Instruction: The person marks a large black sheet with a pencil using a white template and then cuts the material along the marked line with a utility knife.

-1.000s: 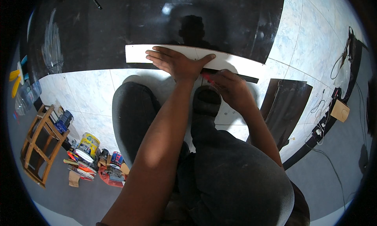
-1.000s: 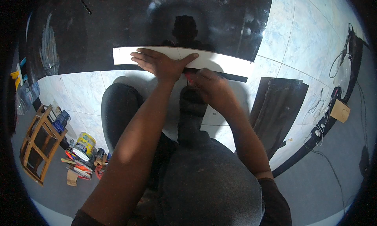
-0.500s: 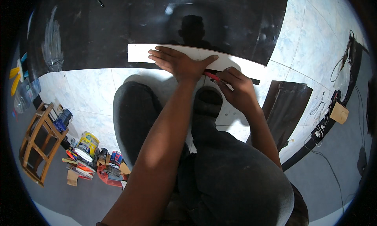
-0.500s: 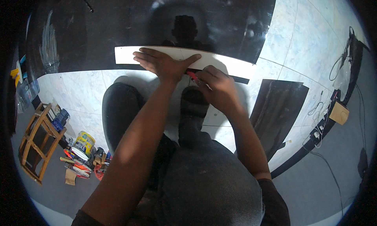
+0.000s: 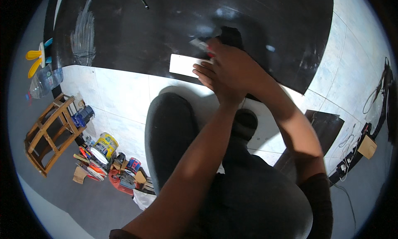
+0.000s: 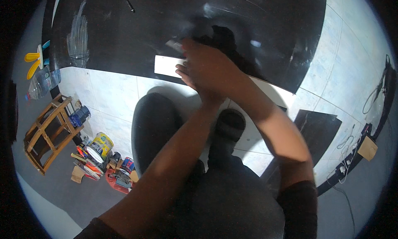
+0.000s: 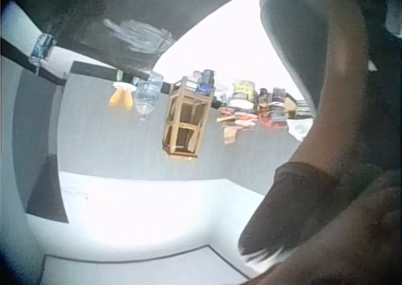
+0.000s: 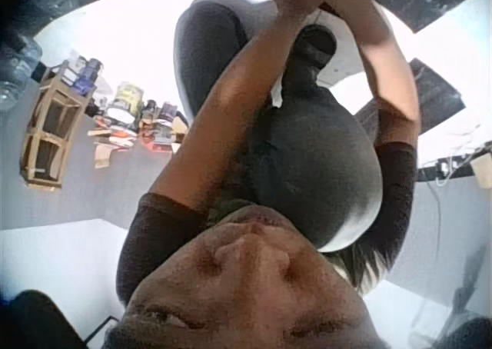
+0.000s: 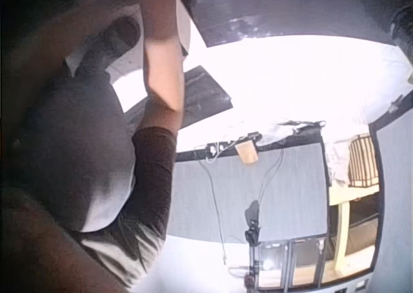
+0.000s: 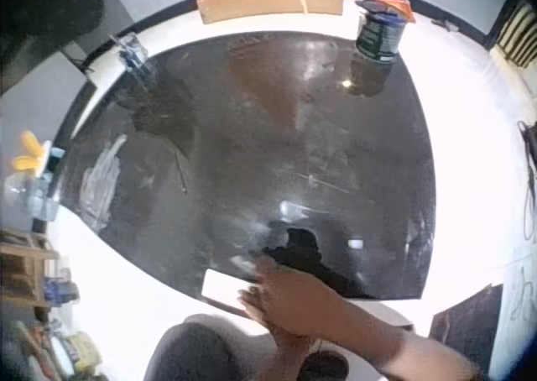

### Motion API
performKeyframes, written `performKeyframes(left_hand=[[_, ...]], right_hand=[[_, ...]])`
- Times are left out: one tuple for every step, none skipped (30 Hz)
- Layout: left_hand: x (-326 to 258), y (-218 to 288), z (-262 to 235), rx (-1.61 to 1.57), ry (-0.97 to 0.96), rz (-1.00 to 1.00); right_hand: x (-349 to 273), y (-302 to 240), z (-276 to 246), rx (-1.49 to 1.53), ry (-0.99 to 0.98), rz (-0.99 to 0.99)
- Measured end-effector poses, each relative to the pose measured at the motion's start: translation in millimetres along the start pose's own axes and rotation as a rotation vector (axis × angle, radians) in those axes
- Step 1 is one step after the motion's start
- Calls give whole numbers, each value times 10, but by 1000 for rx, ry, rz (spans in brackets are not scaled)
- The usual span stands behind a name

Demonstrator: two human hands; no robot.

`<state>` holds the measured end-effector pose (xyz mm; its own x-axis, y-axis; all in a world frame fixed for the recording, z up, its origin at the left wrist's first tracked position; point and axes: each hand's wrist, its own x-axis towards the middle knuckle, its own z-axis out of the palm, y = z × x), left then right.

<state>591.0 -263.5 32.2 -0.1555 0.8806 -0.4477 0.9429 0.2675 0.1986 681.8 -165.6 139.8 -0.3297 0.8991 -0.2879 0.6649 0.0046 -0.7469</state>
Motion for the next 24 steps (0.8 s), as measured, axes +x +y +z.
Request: performKeyframes(left_hand=[[-10, -59, 3, -86, 30, 2], [-14, -92, 16, -173, 59, 7], [-32, -148, 71, -259, 85, 8], [-42, -203, 125, -346, 111, 11], [-75, -206, 223, -449, 123, 23], [-104, -220, 320, -455, 61, 50], [-122, -222, 436, -464, 17, 86], [-98, -259, 407, -458, -24, 118], [-94, -285, 383, -457, -46, 149], [-94, -281, 343, -463, -75, 181], [-89, -280, 307, -470, -100, 216], [-73, -277, 275, -483, -123, 252], [-64, -272, 242, -499, -146, 285], [-58, -267, 211, -515, -171, 317], [-56, -261, 182, -531, -194, 346], [-49, -265, 150, -543, -214, 371], [-52, -264, 120, -554, -234, 390], [-38, -275, 89, -560, -253, 408], [-54, -269, 77, -572, -266, 422], [-59, -271, 63, -575, -276, 432], [-64, -266, 55, -579, -285, 442], [-59, -269, 44, -581, -289, 447], [-54, -263, 39, -585, -292, 454], [-51, -258, 32, -590, -299, 461]], right_hand=[[179, -119, 47, -101, -73, -69], [335, -207, 88, -205, -144, -136], [476, -262, 164, -239, -168, -159], [607, -297, 256, -273, -192, -181], [660, -280, 320, -323, -220, -185], [668, -244, 424, -342, -163, -185], [649, -156, 579, -357, -107, -180], [672, -179, 693, -365, -48, -195], [684, -189, 797, -351, -35, -201], [670, -214, 852, -341, -25, -202], [665, -225, 899, -332, -15, -202], [674, -228, 943, -380, -33, -193], [680, -243, 967, -428, -53, -183], [684, -248, 985, -476, -73, -173], [683, -243, 997, -482, -78, -177], [704, -263, 988, -490, -80, -182], [725, -283, 980, -496, -82, -187], [747, -301, 972, -490, -108, -179], [766, -319, 952, -486, -134, -169], [780, -330, 946, -482, -161, -160], [789, -332, 955, -474, -171, -143], [799, -341, 958, -466, -181, -131], [806, -350, 961, -458, -192, -118], [809, -361, 966, -470, -187, -120]])
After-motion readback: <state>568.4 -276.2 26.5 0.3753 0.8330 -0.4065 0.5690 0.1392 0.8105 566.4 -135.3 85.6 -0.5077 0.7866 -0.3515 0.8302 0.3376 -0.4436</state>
